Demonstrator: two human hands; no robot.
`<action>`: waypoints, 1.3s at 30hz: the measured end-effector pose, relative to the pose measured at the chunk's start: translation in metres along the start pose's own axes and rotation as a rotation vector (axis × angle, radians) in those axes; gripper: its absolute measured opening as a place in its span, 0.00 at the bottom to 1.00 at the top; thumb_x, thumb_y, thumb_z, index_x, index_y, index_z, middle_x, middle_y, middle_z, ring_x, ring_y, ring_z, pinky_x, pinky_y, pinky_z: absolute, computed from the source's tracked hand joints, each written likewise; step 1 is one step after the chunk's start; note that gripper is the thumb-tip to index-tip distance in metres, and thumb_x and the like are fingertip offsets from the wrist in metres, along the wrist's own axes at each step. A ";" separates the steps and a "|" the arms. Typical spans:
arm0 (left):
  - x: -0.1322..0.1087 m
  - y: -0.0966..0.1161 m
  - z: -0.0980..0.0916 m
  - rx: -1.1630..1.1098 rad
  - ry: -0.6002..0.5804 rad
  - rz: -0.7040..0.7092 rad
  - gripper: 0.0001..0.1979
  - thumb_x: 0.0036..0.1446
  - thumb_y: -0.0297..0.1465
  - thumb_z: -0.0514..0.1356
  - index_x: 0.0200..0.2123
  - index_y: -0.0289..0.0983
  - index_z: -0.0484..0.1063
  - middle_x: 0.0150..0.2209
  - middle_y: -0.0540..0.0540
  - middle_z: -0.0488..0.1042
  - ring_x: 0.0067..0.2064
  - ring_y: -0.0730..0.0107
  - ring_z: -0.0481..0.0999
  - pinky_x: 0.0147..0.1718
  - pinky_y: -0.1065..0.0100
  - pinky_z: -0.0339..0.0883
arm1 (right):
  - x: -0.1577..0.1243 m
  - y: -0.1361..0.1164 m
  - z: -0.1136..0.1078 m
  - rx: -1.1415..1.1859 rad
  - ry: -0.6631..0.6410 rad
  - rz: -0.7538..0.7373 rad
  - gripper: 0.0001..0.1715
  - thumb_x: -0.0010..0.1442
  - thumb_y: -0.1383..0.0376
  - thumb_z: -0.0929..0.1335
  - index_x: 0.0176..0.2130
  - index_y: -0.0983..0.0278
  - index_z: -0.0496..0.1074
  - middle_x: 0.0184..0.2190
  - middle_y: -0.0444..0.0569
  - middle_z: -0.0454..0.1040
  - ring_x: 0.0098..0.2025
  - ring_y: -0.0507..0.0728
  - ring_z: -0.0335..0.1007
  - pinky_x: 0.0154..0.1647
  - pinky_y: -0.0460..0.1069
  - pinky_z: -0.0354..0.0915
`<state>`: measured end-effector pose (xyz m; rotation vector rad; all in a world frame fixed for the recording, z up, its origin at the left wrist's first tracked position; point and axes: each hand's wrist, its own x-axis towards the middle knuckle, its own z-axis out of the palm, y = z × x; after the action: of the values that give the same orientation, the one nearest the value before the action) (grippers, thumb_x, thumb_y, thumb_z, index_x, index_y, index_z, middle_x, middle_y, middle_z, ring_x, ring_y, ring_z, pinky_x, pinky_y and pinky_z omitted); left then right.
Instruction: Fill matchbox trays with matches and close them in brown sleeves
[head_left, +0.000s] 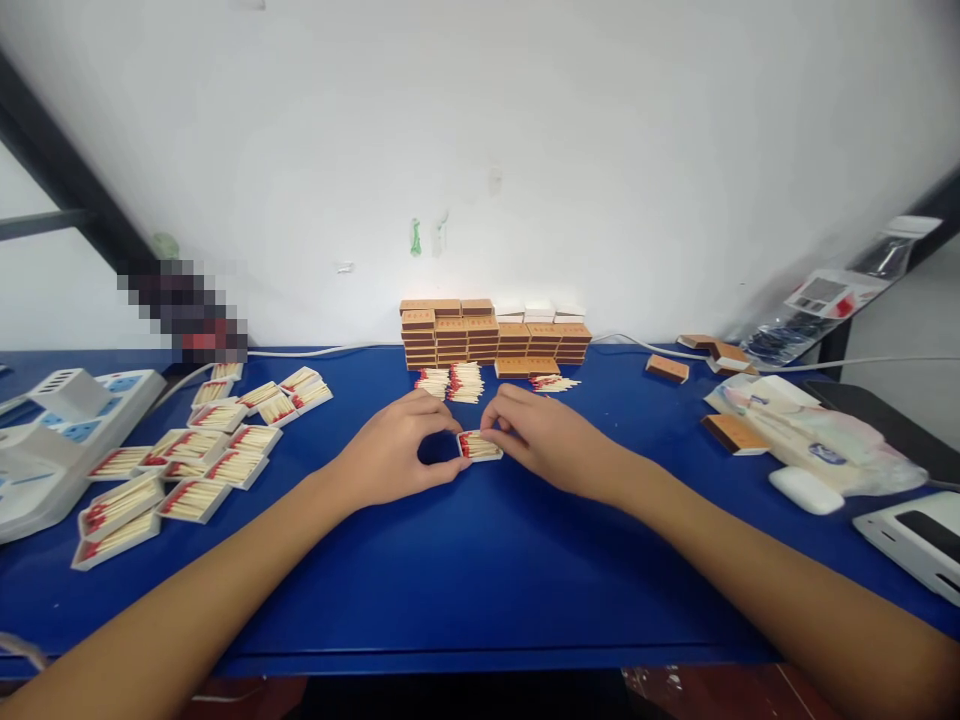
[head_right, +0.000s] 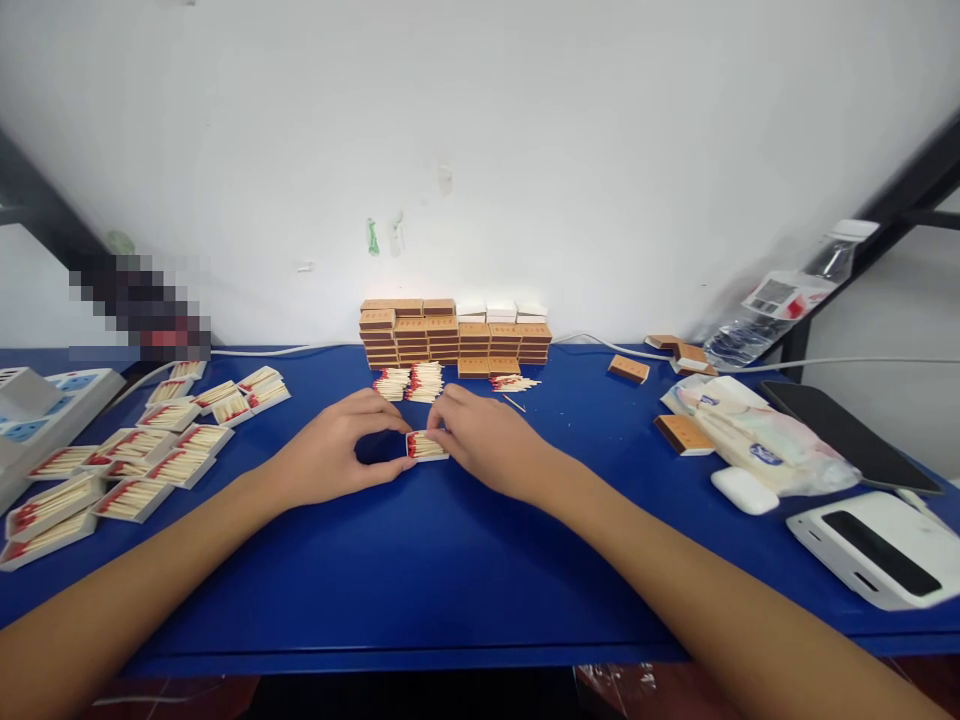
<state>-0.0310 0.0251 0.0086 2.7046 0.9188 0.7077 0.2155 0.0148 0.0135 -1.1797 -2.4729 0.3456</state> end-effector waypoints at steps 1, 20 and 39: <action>0.000 0.000 0.000 0.001 0.001 0.001 0.12 0.63 0.39 0.68 0.45 0.39 0.81 0.43 0.44 0.80 0.47 0.59 0.76 0.49 0.57 0.72 | 0.000 -0.004 0.003 -0.016 -0.015 -0.001 0.07 0.72 0.66 0.65 0.41 0.63 0.72 0.43 0.50 0.74 0.37 0.54 0.69 0.37 0.49 0.61; -0.003 -0.006 -0.004 0.008 -0.025 -0.007 0.12 0.64 0.40 0.66 0.46 0.41 0.81 0.44 0.45 0.81 0.47 0.59 0.77 0.49 0.57 0.72 | -0.002 0.088 -0.042 -0.088 -0.194 0.312 0.14 0.68 0.57 0.66 0.33 0.62 0.73 0.31 0.50 0.79 0.31 0.57 0.72 0.33 0.51 0.61; -0.003 -0.005 -0.006 0.030 -0.026 -0.002 0.12 0.65 0.40 0.66 0.46 0.40 0.81 0.45 0.44 0.81 0.47 0.59 0.78 0.52 0.57 0.72 | 0.000 0.092 -0.029 -0.183 -0.038 0.206 0.09 0.70 0.64 0.65 0.39 0.64 0.73 0.39 0.55 0.78 0.38 0.59 0.72 0.38 0.50 0.61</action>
<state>-0.0381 0.0274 0.0109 2.7316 0.9340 0.6619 0.2915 0.0737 0.0052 -1.5225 -2.4629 0.2014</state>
